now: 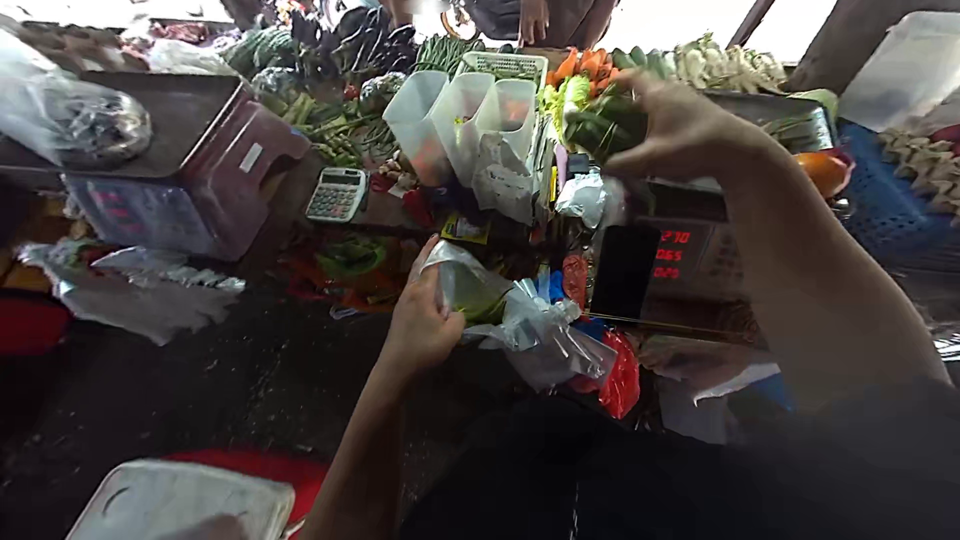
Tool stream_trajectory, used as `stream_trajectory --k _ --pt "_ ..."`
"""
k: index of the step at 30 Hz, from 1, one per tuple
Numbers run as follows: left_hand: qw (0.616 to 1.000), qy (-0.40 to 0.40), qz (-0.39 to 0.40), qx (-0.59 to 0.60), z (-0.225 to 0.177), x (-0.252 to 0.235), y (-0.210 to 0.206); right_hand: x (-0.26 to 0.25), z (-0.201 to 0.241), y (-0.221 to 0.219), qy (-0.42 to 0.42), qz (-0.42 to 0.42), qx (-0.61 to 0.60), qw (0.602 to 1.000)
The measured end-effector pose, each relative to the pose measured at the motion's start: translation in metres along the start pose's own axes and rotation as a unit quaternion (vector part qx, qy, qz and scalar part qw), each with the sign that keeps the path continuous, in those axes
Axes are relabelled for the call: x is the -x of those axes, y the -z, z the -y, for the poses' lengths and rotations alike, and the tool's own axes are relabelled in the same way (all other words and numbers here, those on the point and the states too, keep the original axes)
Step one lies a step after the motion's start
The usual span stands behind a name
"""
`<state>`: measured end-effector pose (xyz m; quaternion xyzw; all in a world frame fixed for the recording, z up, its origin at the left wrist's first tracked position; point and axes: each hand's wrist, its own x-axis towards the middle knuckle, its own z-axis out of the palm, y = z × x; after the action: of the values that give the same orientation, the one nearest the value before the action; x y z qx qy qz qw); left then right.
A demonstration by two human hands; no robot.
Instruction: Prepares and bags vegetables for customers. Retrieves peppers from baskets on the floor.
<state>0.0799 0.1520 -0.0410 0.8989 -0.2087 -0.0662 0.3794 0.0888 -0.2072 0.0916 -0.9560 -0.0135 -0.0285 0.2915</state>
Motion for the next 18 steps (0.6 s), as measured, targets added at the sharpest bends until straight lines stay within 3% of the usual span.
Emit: stream_trajectory --k 1,3,4,6,8,9,12,14,18 --pt "1.000 -0.009 0.007 0.005 -0.004 -0.001 0.000 0.012 0.012 -0.016 0.088 0.094 -0.107 0.986" --pt "1.000 -0.019 0.019 0.005 -0.014 -0.001 0.000 0.021 0.025 -0.066 0.192 0.303 -0.286 0.888" --pt "1.000 -0.019 0.021 0.010 -0.018 0.001 0.000 0.020 0.027 -0.095 0.198 0.372 -0.327 0.846" --pt "0.999 -0.019 0.030 0.010 -0.027 0.009 0.003 0.015 0.024 -0.147 0.160 0.424 -0.365 0.813" --pt "0.998 -0.053 0.018 -0.010 -0.032 0.017 0.003 0.007 0.024 -0.182 0.077 0.403 -0.382 0.828" --pt "0.997 -0.067 0.018 -0.025 -0.034 0.019 0.004 0.004 0.029 -0.195 0.043 0.372 -0.361 0.854" --pt "0.995 -0.091 0.030 -0.034 -0.037 0.018 -0.001 0.005 0.065 -0.221 -0.021 0.266 -0.118 0.957" --pt "0.995 -0.094 0.007 -0.040 -0.037 0.016 -0.006 0.014 0.088 -0.229 -0.042 0.271 0.010 0.962" --pt "0.992 -0.105 -0.044 -0.048 -0.023 0.013 -0.001 0.013 0.083 -0.234 0.025 0.318 -0.016 0.948"
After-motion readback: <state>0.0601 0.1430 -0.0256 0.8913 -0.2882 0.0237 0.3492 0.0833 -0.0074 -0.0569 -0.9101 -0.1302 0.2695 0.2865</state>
